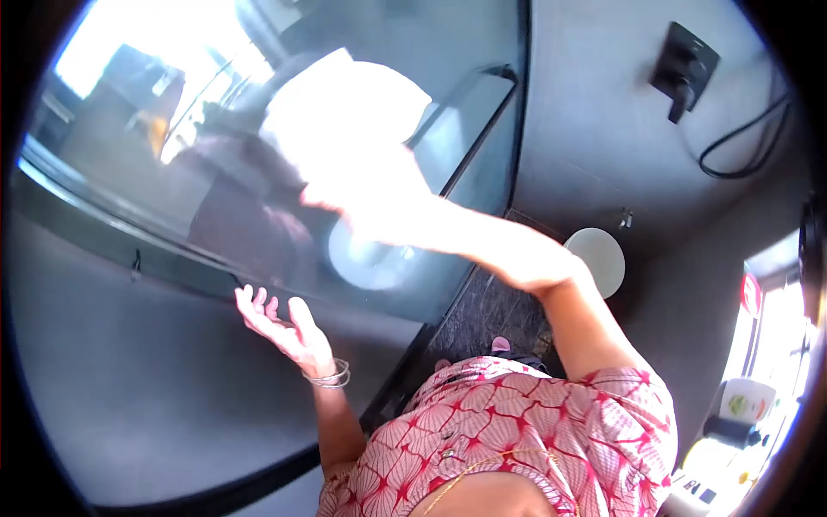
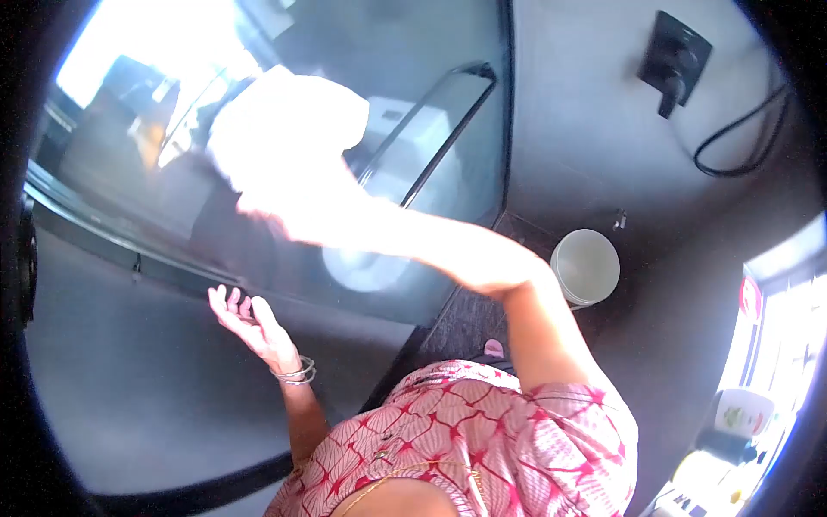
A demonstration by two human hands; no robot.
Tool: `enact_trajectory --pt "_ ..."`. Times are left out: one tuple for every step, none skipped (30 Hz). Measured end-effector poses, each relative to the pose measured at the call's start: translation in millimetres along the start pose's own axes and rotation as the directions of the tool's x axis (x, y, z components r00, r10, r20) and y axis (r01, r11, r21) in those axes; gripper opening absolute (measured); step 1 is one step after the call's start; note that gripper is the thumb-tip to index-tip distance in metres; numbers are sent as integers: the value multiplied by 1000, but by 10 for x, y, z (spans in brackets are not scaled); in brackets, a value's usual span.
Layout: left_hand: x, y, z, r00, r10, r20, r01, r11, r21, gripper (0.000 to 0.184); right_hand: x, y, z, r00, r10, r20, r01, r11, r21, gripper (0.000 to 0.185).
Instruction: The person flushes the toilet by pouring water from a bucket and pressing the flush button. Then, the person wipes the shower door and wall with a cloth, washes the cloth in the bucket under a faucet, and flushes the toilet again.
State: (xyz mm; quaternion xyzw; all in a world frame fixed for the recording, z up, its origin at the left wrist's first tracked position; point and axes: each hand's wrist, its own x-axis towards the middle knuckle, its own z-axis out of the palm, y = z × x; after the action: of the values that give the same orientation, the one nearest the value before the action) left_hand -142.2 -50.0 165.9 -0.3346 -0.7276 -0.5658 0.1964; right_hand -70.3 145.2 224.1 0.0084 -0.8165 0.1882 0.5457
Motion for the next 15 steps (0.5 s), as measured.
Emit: enact_trajectory --pt "39 -148 21 998 -23 62 23 1000 6 48 -6 -45 221 997 -71 -6 71 990 119 15" --pt "39 -233 50 998 -6 70 8 1000 -16 48 -40 -51 381 990 -142 -18 142 960 242 15" --pt "-46 -204 28 984 -92 149 111 986 -123 43 -10 -193 278 982 -185 -33 188 960 209 16" --pt "-44 -227 46 953 -171 250 229 948 -222 39 51 -274 243 975 -219 -37 223 960 170 17" --pt "-67 -206 90 964 -169 206 230 919 -321 26 24 -298 306 982 -165 -97 184 950 253 19" --pt "-71 -210 87 966 -157 205 220 916 -336 26 -54 -187 369 979 -177 -99 196 951 238 19" --pt "-95 -227 64 962 -177 206 240 908 -343 23 -119 -35 418 921 -386 -46 382 921 -75 20" --pt "-113 -256 63 957 -200 210 265 900 -346 21 -177 146 481 833 -548 73 534 764 -363 21" --pt "-107 -228 58 955 -214 206 271 912 -307 18 -74 268 397 901 -420 107 431 894 -125 22" --pt "-167 -198 14 959 -208 194 261 916 -305 18 2 362 253 938 -303 170 285 951 124 24" --pt "-157 -207 12 958 -197 209 254 921 -296 18 2 519 128 953 -143 268 168 983 -74 26" --pt "-151 -199 29 958 -185 219 245 925 -290 19 12 699 -17 944 32 330 65 958 -279 28" --pt "-153 -148 20 953 -208 218 263 927 -267 19 -80 1077 62 993 14 117 41 888 -458 27" --pt "-159 -145 18 956 -202 213 256 930 -263 19 10 1284 -47 918 354 178 -189 786 -589 29" --pt "-160 -146 25 958 -202 204 252 932 -262 19 2 1516 -129 946 313 -82 -313 827 -467 25"
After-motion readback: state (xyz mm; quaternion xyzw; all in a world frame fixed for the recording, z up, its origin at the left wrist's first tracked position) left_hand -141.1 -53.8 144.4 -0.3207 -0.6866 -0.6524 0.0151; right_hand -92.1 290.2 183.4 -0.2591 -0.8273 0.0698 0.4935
